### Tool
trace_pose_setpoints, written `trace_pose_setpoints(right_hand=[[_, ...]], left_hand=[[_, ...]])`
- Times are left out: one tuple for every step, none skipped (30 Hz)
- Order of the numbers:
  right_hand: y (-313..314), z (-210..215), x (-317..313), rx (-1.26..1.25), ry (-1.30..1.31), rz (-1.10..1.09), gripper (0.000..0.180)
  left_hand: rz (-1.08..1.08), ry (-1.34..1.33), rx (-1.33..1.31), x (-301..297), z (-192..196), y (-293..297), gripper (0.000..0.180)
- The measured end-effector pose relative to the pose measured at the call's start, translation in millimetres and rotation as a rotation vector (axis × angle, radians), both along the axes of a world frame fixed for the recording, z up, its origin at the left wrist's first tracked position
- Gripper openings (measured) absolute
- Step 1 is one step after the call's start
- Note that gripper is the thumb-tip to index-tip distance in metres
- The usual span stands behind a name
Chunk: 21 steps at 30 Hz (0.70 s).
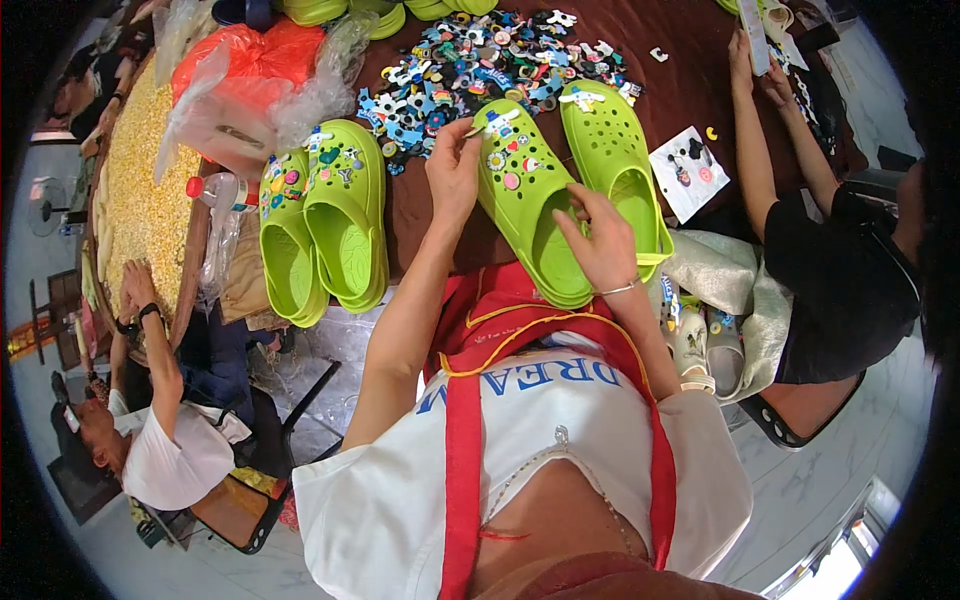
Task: Attaching decorative charms to the holes of rubber clogs.
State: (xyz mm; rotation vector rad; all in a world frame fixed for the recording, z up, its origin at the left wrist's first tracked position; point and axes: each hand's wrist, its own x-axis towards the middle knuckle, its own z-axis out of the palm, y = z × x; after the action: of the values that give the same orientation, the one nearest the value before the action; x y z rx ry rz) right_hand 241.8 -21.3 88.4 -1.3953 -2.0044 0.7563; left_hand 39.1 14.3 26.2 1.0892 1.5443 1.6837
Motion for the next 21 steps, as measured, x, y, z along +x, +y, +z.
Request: trace_pose_setpoints(right_hand=[[-1.2, -0.4, -2.6, -0.001, -0.010, 0.025, 0.037], [-2.4, -1.0, -4.5, -0.002, -0.020, 0.050, 0.044], [-3.6, -2.7, -5.2, 0.000, -0.017, 0.057, 0.044], [-2.1, -5.8, -4.5, -0.090, 0.068, 0.075, 0.051], [-1.2, -8.5, -4.6, -0.180, 0.153, 0.095, 0.060], [-1.8, -11.1, -6.2, -0.174, 0.155, 0.103, 0.060], [-4.1, -10.6, -9.7, -0.366, 0.299, 0.107, 0.064], [-6.4, -8.7, -13.6, -0.560, 0.442, 0.114, 0.069], [-8.6, -4.8, -16.7, -0.683, 0.489, 0.117, 0.072], [-8.6, -5.7, -20.0, -0.679, 0.490, 0.128, 0.072], [-8.6, -9.5, -22.8, -0.622, 0.499, 0.181, 0.073], [-8.5, -14.4, -25.9, -0.565, 0.508, 0.233, 0.074], [-9.2, -18.7, -30.0, -0.611, 0.673, 0.258, 0.074], [-10.2, -21.7, -31.7, -0.612, 0.671, 0.266, 0.074], [-11.3, -24.0, -32.6, -0.644, 0.694, 0.266, 0.075], [-10.0, -21.8, -35.6, -0.676, 0.717, 0.268, 0.075], [-10.9, -14.4, -33.7, -0.683, 0.676, 0.224, 0.065], [-8.9, -11.5, -29.1, -0.685, 0.674, 0.226, 0.065], [-4.4, -9.0, -22.5, -0.600, 0.595, 0.229, 0.058], [-0.4, -4.9, -18.0, -0.518, 0.516, 0.232, 0.050], [1.3, 1.8, -15.4, -0.408, 0.539, 0.169, 0.036]], left_hand=[[0.006, 0.050, -0.009, -2.9, -0.1, 1.1, 0.020], [0.012, 0.052, -0.009, -7.3, -1.2, 2.0, 0.020], [0.014, 0.024, -0.027, -12.5, -3.2, 2.3, 0.020], [0.013, -0.005, -0.042, -15.1, -4.0, 5.0, 0.020], [0.018, -0.002, -0.036, -16.4, -5.0, 5.0, 0.020], [0.042, 0.067, -0.078, -17.5, -5.8, 2.5, 0.020], [0.064, 0.135, -0.119, -18.3, -6.8, 0.2, 0.020], [0.071, 0.138, -0.113, -16.8, -8.2, -1.3, 0.020], [0.078, 0.103, -0.096, -12.9, -10.1, -2.0, 0.020], [0.086, 0.070, -0.080, -11.2, -12.5, -2.9, 0.020], [0.070, 0.076, -0.070, -12.4, -14.9, -2.5, 0.020], [0.078, 0.079, -0.065, -15.1, -17.1, -0.8, 0.020], [0.075, 0.015, -0.053, -17.6, -18.5, 0.7, 0.021], [0.071, -0.050, -0.042, -19.9, -20.5, 3.3, 0.021], [0.066, -0.106, -0.034, -25.2, -25.2, 8.0, 0.021], [0.072, -0.119, -0.040, -28.8, -20.2, 10.4, 0.021], [0.082, -0.126, -0.061, -32.9, -18.0, 12.6, 0.022], [0.090, -0.133, -0.083, -37.2, -17.1, 15.4, 0.022], [0.096, -0.130, -0.078, -45.0, -14.4, 18.8, 0.022], [0.123, -0.102, -0.075, -53.5, -13.5, 22.8, 0.022], [0.150, -0.073, -0.071, -61.3, -12.5, 28.7, 0.023]])
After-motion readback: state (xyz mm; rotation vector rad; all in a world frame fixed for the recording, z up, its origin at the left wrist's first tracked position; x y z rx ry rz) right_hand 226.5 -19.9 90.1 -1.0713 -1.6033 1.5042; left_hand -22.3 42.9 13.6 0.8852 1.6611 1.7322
